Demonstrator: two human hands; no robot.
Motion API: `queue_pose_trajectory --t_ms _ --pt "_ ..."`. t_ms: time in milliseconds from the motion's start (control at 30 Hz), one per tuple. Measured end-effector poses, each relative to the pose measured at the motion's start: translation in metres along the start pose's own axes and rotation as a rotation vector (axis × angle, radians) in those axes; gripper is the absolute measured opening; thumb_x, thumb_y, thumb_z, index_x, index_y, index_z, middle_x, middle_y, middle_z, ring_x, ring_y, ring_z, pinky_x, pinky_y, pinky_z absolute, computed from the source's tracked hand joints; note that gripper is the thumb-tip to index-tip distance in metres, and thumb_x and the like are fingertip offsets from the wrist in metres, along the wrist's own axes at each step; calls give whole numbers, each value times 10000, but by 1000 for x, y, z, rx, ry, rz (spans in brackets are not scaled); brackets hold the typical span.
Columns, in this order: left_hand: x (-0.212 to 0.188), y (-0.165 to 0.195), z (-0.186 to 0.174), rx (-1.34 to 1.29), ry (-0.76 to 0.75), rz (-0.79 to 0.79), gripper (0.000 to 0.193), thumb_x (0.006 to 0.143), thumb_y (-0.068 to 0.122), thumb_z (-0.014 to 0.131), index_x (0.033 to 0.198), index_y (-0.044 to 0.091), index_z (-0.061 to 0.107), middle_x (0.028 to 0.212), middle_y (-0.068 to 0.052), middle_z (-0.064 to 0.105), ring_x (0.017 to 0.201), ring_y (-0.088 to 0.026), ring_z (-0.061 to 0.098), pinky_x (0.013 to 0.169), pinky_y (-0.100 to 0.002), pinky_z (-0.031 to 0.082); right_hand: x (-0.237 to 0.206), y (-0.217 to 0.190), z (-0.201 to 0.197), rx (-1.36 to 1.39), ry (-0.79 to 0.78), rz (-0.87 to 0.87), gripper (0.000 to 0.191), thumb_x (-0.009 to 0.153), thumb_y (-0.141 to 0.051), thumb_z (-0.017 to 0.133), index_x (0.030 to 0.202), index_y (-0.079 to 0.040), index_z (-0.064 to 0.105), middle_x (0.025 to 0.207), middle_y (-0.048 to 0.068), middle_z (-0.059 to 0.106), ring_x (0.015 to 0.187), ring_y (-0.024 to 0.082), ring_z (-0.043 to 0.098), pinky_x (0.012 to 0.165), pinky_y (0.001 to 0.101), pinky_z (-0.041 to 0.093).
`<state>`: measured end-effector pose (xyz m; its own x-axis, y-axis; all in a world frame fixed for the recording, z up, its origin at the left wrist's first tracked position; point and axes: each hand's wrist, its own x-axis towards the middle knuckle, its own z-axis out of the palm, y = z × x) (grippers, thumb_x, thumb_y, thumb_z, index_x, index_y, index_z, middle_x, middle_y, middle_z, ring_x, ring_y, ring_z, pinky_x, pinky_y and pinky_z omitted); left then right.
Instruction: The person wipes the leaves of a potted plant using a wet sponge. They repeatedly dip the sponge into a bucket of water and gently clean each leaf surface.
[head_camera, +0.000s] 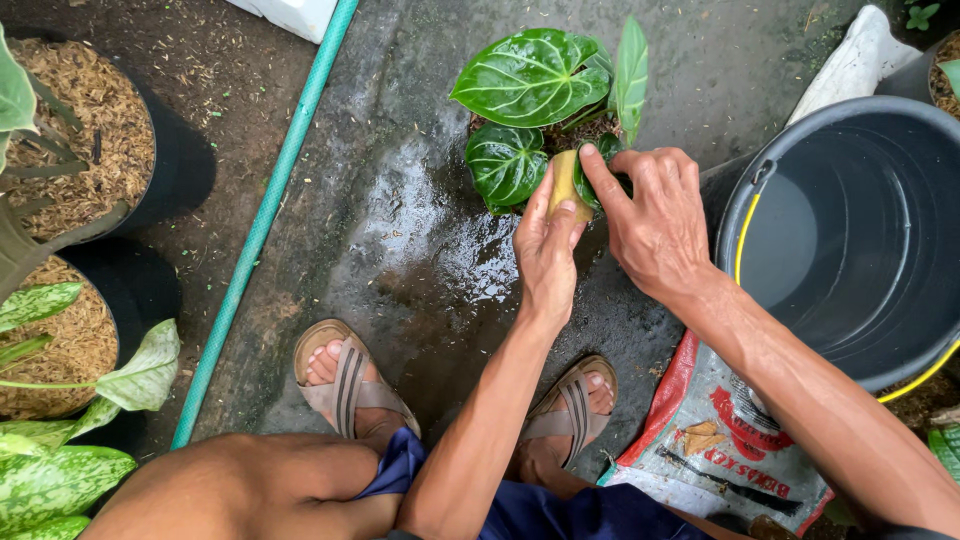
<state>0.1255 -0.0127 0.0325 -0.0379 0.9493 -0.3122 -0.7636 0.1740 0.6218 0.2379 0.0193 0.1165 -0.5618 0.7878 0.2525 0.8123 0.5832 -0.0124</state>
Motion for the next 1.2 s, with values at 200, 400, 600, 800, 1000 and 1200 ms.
queue_pose_trajectory --t_ms 200,400,600,800,1000,1200 --pt "3 0 -3 -73 27 -11 399 1099 104 500 1467 -48 521 958 21 525 763 -55 417 664 -215 370 -3 4 -1 -4 -20 -104 632 857 -9 707 1476 -29 581 1190 119 556 1088 308 547 1069 513 429" --pt "7 -5 -6 -163 17 -14 359 1123 97 509 1432 -84 541 982 10 521 793 -54 429 699 -228 400 -2 5 1 -26 -32 -139 641 852 -29 707 1480 -29 579 1201 121 567 1110 309 542 1090 515 422" --pt "5 1 -6 -130 -18 -62 524 1062 118 505 1562 -7 407 1473 -80 532 1213 -133 570 1036 -317 484 0 10 0 -123 -69 -145 619 884 -82 673 1495 -65 576 1448 133 570 1311 288 541 1161 517 381" --pt "-6 4 -1 -81 -30 -29 547 1074 140 503 1590 6 381 1525 -92 505 1319 -174 546 1113 -373 461 -2 11 3 -101 -107 -137 619 918 -87 655 1527 -61 550 1550 100 533 1337 282 530 1201 530 348" --pt "-14 6 2 -109 -62 -46 569 1075 128 503 1610 11 347 1538 -113 491 1363 -203 519 1157 -405 423 -2 10 6 -149 -136 -109 657 915 -80 639 1559 -50 509 1594 118 502 1372 287 513 1226 527 337" --pt "-25 3 7 -185 -67 -63 593 1063 111 515 1614 -8 334 1548 -133 486 1397 -229 510 1196 -422 405 0 8 6 -164 -160 -114 667 939 -143 628 1575 -22 467 1617 150 460 1374 322 496 1223 552 320"
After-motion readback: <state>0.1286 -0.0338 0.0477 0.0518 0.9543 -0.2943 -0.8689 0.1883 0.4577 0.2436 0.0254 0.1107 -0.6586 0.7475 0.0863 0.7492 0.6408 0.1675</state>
